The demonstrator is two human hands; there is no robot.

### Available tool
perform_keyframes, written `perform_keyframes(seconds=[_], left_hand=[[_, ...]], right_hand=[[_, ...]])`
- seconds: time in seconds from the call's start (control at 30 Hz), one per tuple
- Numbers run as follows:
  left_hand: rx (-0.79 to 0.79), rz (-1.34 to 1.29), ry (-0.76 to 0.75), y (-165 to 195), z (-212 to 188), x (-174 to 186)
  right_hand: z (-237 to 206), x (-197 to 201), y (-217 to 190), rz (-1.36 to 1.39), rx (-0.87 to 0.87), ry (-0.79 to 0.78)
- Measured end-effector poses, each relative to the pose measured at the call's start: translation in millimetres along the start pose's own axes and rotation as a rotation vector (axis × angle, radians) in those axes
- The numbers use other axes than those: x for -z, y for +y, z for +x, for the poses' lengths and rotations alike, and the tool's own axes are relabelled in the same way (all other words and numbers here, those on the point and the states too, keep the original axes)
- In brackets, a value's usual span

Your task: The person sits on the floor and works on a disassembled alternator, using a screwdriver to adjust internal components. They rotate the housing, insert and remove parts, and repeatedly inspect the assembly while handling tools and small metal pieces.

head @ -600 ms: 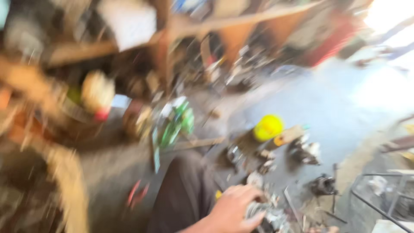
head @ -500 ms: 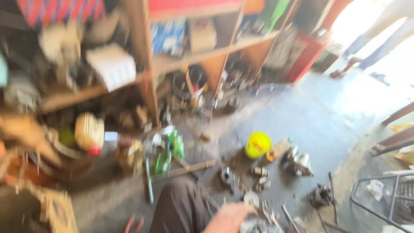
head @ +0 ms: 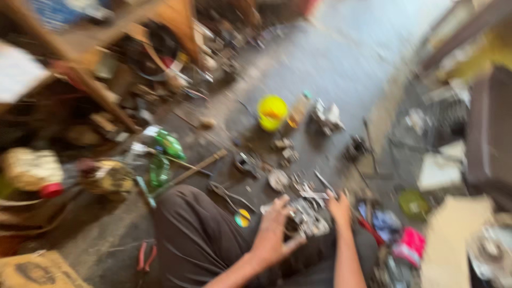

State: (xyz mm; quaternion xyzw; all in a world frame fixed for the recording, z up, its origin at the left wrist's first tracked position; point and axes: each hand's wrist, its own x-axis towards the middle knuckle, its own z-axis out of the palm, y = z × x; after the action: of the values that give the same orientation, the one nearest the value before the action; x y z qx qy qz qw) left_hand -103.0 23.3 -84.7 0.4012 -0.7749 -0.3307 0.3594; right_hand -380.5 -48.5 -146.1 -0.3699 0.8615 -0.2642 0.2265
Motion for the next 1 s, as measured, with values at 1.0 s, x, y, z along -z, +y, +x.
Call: perform_keyframes(seconds=[1.0], left_hand=[[0.092, -0.223, 0.242, -20.8, 6.3, -23.5]], right_hand=[[18.7, -30.5, 41.4, -0.366, 0.101, -0.059]])
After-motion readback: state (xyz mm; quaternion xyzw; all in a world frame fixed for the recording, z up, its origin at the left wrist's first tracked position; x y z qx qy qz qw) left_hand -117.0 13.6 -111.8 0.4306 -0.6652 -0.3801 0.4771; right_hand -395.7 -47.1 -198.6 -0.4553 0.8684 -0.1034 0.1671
